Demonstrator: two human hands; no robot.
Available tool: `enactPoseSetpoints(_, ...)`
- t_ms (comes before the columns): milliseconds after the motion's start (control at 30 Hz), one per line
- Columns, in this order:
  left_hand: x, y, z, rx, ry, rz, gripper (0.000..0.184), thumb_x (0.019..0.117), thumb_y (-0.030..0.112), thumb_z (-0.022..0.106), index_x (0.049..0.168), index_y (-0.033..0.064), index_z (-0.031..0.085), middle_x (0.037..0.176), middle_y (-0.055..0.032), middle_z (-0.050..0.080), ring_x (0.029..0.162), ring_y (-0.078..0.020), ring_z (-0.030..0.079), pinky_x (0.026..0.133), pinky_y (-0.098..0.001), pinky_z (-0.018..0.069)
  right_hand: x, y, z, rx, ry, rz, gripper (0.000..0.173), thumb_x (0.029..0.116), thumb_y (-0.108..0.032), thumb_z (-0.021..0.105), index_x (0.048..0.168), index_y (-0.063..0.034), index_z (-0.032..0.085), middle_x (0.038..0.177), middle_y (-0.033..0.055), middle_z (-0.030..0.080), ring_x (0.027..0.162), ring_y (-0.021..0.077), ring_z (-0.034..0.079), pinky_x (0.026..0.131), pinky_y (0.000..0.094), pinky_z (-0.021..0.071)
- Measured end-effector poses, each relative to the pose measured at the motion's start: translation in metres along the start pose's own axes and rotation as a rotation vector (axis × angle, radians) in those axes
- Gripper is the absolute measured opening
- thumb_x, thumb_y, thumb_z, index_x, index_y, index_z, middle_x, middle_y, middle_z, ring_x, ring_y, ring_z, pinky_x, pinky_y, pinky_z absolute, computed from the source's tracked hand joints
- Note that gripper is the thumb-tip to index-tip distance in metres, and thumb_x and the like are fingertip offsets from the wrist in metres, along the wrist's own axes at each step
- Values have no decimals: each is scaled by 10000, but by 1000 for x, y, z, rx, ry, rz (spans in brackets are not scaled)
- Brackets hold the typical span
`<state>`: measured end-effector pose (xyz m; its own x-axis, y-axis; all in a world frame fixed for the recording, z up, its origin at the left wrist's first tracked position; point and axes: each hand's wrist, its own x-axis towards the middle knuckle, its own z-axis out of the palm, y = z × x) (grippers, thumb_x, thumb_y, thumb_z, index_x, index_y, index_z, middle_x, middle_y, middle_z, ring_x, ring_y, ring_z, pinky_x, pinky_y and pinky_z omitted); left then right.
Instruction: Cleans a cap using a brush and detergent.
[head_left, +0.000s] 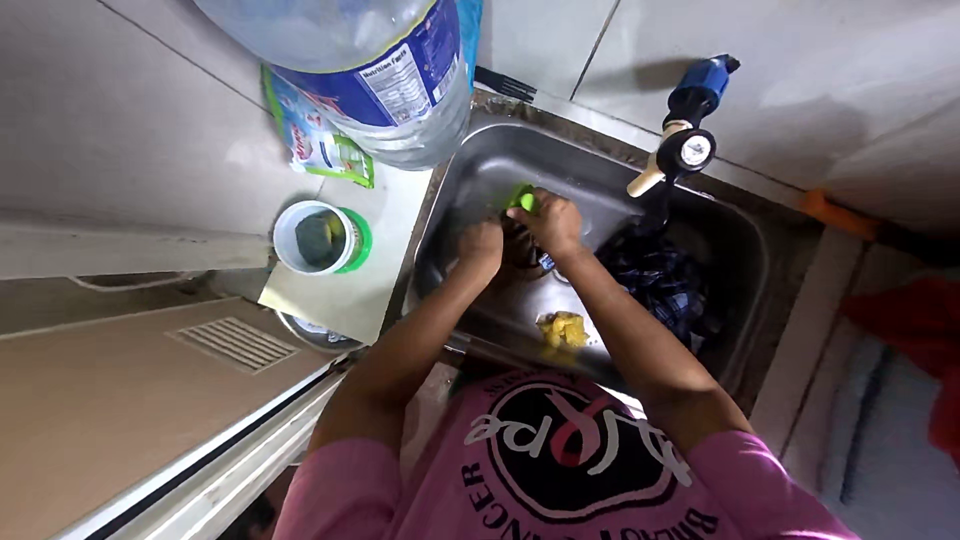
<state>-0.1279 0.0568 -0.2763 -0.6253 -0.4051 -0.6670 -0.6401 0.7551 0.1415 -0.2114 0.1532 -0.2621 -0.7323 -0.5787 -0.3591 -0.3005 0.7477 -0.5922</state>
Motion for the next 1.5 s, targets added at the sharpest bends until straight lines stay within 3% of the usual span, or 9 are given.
enactPoseSetpoints(67,18,-4,16,126,50,-15,646,955,-45,595,1553,-7,354,1413,-268,552,1189,-465,620,904,-590,547,13,19,22,-65,-80,76,512,965,-471,683,1258,-52,691,1209,250,689,1147,458,653,943,676,503)
enactPoseSetpoints(333,33,-14,16,152,31,18,527,952,-57,584,1458,69,506,1436,-224,537,1257,-449,576,939,-588,532,0,61,-5,-490,-249,154,401,1034,-380,595,1302,-91,665,1243,260,684,1170,495,641,918,710,490)
enactPoseSetpoints(533,25,-2,18,-52,41,-116,368,1076,86,427,1413,-35,512,1355,-284,586,1216,-455,608,935,-589,526,13,1,12,-10,-40,135,510,947,-471,706,1215,-37,710,1146,253,712,1110,455,670,948,677,496)
enactPoseSetpoints(667,34,-20,11,-8,81,-34,458,939,-66,598,1390,-11,546,1397,-245,552,1215,-425,611,912,-573,555,30,9,49,-206,-137,142,505,1014,-508,583,1309,-111,682,1231,226,700,1165,448,657,950,671,503)
enactPoseSetpoints(800,39,-42,27,-57,283,55,296,966,-6,586,1255,10,649,1262,-227,645,1144,-414,651,858,-561,558,17,65,13,-515,-106,111,387,1041,-352,572,1330,-116,674,1219,262,699,1130,511,656,883,728,496)
enactPoseSetpoints(933,36,-49,15,-121,133,135,391,967,61,659,1344,10,568,1346,-238,579,1215,-425,609,922,-569,543,5,86,-41,-481,-19,469,486,1041,-407,580,1375,-56,627,1293,310,643,1220,522,600,973,711,448)
enactPoseSetpoints(1033,38,-40,12,-112,106,186,370,970,19,629,1333,1,558,1341,-232,574,1215,-413,609,927,-552,546,11,46,-39,-263,141,338,519,998,-432,641,1312,-19,652,1213,288,684,1150,499,645,960,695,474)
enactPoseSetpoints(1233,42,-42,23,-221,183,43,298,1013,60,566,1295,-31,601,1336,-237,605,1155,-413,653,923,-569,550,32,10,57,-180,-88,8,506,1019,-488,591,1289,-72,686,1169,234,718,1101,455,684,913,663,523)
enactPoseSetpoints(1500,45,-43,23,-283,217,25,276,968,69,648,1224,-34,625,1262,-248,627,1142,-406,653,921,-555,546,14,71,-34,-476,-55,350,464,1035,-431,575,1340,-91,652,1233,274,685,1148,500,650,911,711,485)
